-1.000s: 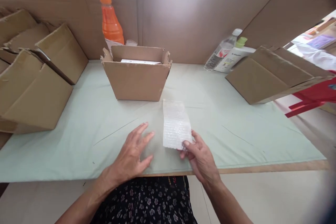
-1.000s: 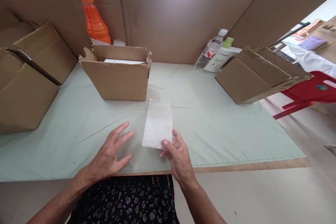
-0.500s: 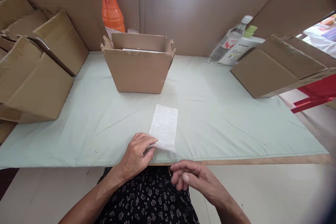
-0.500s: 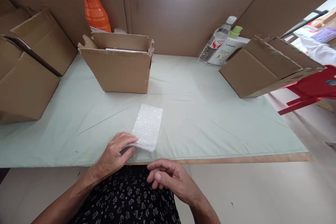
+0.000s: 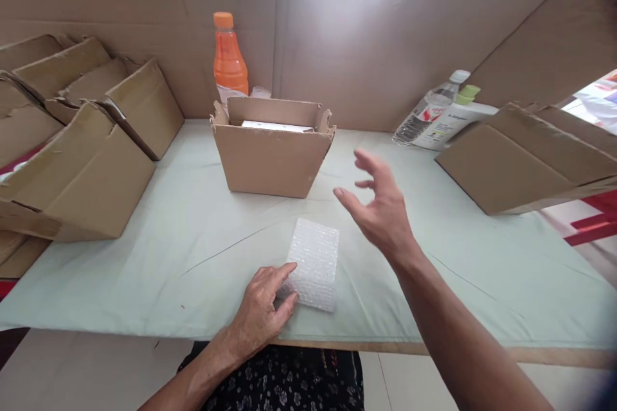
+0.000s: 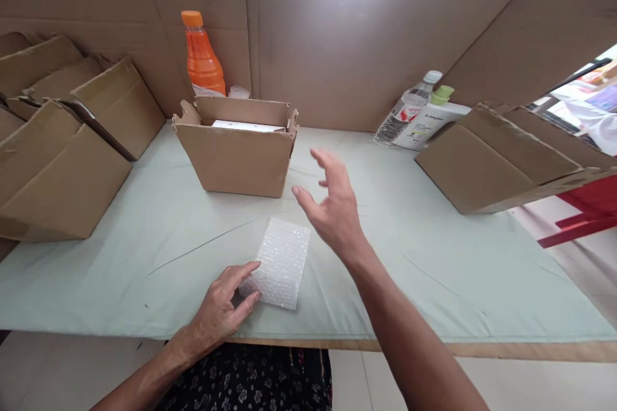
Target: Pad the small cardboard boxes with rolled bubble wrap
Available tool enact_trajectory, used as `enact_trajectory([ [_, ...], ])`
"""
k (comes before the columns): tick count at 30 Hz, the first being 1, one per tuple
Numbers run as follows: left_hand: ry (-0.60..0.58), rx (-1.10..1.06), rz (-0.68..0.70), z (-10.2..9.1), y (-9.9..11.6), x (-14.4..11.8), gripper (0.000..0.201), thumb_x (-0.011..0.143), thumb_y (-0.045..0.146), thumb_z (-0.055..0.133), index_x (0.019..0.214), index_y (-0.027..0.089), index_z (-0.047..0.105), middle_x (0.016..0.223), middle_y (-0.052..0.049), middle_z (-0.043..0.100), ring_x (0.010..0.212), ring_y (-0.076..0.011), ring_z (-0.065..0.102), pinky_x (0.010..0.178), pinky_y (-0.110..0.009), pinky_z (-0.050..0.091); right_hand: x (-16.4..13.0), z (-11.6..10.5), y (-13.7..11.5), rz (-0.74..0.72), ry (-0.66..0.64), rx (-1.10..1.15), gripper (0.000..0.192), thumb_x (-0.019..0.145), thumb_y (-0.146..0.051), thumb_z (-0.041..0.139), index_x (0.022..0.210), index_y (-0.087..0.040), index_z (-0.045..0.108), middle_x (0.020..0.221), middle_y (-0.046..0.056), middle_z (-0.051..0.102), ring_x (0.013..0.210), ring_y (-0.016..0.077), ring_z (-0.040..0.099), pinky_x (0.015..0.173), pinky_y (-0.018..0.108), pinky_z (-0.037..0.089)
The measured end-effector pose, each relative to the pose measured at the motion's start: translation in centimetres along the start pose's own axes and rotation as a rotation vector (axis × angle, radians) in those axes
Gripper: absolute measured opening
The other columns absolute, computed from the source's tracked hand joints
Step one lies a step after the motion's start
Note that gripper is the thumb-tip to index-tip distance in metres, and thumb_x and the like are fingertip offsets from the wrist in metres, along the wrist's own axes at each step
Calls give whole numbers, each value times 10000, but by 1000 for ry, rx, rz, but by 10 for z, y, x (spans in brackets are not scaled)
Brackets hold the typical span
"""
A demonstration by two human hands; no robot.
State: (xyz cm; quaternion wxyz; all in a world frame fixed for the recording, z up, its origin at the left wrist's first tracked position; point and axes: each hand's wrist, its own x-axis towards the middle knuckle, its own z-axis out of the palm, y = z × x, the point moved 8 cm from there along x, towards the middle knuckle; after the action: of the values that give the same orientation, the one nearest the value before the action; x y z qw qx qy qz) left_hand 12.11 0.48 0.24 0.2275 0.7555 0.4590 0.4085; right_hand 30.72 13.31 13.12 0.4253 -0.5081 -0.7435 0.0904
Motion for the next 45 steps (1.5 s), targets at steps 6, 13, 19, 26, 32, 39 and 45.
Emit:
enact_trajectory([
  [6, 0, -18, -16, 2, -1, 0, 437, 905, 136, 574, 1338, 179, 540, 985, -80, 737, 866, -219, 656, 762, -362, 565, 95, 46, 13, -206, -94, -65, 249, 841, -315, 664, 1082, -251, 660, 1477, 109, 525, 1365, 331, 492, 1047, 575, 489],
  [13, 8, -57, -41, 0, -2, 0, 420, 917, 160, 554, 1336, 180, 547, 983, -85, 734, 866, -220, 659, 763, -364, 555, 90, 32, 14, -159, -75, -5, 448, 824, -375, 713, 1250, -267, 624, 1541, 114, 480, 1348, 329, 529, 977, 525, 543],
  [19, 8, -65, -65, -8, -2, 0, 428, 927, 175, 544, 1354, 185, 546, 1026, -87, 732, 925, -213, 679, 830, -363, 563, -12, 7, 29, 87, -130, 68, 278, 919, -367, 634, 1157, -235, 691, 1319, 93, 683, 1154, 264, 670, 954, 480, 566],
  [26, -48, 79, -65, -4, 3, 14, 453, 925, 158, 547, 1378, 184, 530, 1019, -72, 728, 874, -202, 657, 819, -350, 545, -145, -28, 15, 207, -10, 151, 194, 937, -183, 622, 1081, -271, 717, 1076, 54, 767, 1033, 240, 721, 929, 468, 586],
  [32, -77, 295, -29, 13, 4, 32, 501, 881, 131, 571, 1377, 171, 517, 925, -56, 700, 869, -235, 627, 836, -400, 508, -170, 18, -31, -142, -313, -15, 260, 903, -182, 662, 1160, -217, 681, 1187, 104, 737, 1062, 271, 684, 855, 453, 564],
  [39, -55, 256, 74, -9, 17, 15, 475, 918, 197, 608, 1382, 205, 509, 1359, -143, 599, 1264, -297, 547, 1050, -485, 460, -175, 49, -17, -180, -332, -146, 240, 985, -123, 515, 1139, -181, 691, 1224, 115, 731, 1109, 263, 646, 914, 454, 512],
  [45, -171, 117, 109, -9, 27, 6, 277, 948, 96, 532, 1184, 199, 634, 943, -50, 732, 918, -210, 654, 858, -397, 510, -170, 44, -17, -24, -373, 81, 269, 1007, -168, 488, 1140, -234, 712, 981, 51, 779, 877, 201, 702, 788, 379, 554],
])
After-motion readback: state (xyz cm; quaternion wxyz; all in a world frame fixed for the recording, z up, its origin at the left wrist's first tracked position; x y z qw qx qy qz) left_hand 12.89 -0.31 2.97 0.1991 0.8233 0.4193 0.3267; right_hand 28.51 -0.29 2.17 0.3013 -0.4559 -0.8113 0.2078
